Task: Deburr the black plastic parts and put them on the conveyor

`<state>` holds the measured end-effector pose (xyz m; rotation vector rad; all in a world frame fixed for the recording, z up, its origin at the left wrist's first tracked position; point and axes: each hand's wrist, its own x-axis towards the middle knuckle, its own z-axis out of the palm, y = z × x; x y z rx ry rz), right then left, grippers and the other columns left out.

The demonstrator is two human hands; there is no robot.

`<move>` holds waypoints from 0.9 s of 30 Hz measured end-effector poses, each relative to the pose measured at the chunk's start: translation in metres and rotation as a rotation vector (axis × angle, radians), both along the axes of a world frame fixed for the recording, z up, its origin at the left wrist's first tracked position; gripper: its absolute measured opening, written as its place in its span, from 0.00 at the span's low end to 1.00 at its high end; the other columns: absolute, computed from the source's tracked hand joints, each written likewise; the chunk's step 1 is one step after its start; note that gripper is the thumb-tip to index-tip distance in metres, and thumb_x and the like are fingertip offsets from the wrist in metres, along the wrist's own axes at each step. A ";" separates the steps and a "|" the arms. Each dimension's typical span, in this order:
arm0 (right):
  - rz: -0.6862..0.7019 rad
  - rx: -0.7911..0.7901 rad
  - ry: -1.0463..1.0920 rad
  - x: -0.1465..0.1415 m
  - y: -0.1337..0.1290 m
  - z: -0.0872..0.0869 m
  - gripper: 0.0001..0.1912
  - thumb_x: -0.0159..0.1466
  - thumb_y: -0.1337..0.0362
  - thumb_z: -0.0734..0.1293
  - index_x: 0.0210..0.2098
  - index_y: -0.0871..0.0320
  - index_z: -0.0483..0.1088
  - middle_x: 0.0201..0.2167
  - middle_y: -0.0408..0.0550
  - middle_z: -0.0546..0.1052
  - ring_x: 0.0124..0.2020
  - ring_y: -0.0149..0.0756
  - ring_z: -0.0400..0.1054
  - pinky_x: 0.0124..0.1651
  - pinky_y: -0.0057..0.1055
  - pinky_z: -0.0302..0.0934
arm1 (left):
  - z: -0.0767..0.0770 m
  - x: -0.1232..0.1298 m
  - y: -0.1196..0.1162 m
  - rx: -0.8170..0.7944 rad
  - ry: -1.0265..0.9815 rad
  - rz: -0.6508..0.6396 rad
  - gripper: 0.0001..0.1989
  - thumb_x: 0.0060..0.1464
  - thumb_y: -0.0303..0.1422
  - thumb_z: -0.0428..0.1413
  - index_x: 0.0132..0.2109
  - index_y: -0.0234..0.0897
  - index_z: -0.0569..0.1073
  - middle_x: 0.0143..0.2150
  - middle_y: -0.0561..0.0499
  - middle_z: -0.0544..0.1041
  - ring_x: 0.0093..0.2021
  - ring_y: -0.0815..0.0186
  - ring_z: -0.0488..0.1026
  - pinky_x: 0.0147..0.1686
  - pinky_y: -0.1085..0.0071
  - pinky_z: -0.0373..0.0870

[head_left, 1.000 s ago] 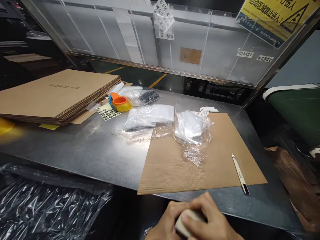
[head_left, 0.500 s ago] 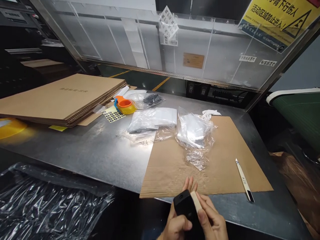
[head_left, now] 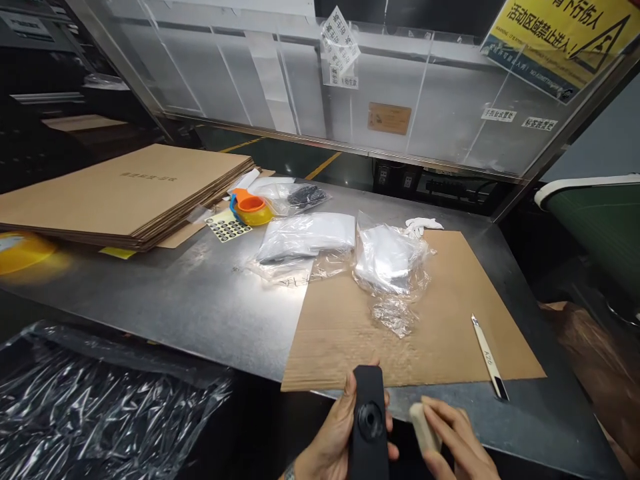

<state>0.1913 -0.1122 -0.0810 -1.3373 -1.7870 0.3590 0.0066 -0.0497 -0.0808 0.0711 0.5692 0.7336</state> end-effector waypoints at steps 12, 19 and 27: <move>0.337 0.067 -0.195 -0.038 0.029 0.032 0.23 0.61 0.74 0.59 0.56 0.59 0.61 0.46 0.57 0.66 0.42 0.39 0.62 0.40 0.40 0.64 | 0.006 0.001 -0.018 0.099 -0.042 -0.240 0.36 0.55 0.56 0.35 0.55 0.35 0.69 0.24 0.47 0.77 0.19 0.66 0.72 0.18 0.73 0.64; 0.212 -0.054 -0.338 -0.032 0.042 0.063 0.17 0.63 0.72 0.59 0.51 0.66 0.66 0.43 0.59 0.66 0.42 0.41 0.58 0.42 0.41 0.62 | 0.025 -0.002 -0.010 0.265 0.386 -0.198 0.32 0.57 0.53 0.37 0.62 0.42 0.59 0.38 0.47 0.79 0.39 0.62 0.76 0.32 0.71 0.69; 0.285 -0.173 -0.454 -0.060 0.025 0.083 0.15 0.65 0.68 0.56 0.48 0.66 0.69 0.36 0.59 0.70 0.37 0.41 0.61 0.38 0.41 0.65 | 0.030 0.003 0.009 -0.044 0.204 -0.112 0.33 0.54 0.55 0.43 0.60 0.40 0.62 0.38 0.47 0.76 0.37 0.61 0.74 0.42 0.63 0.67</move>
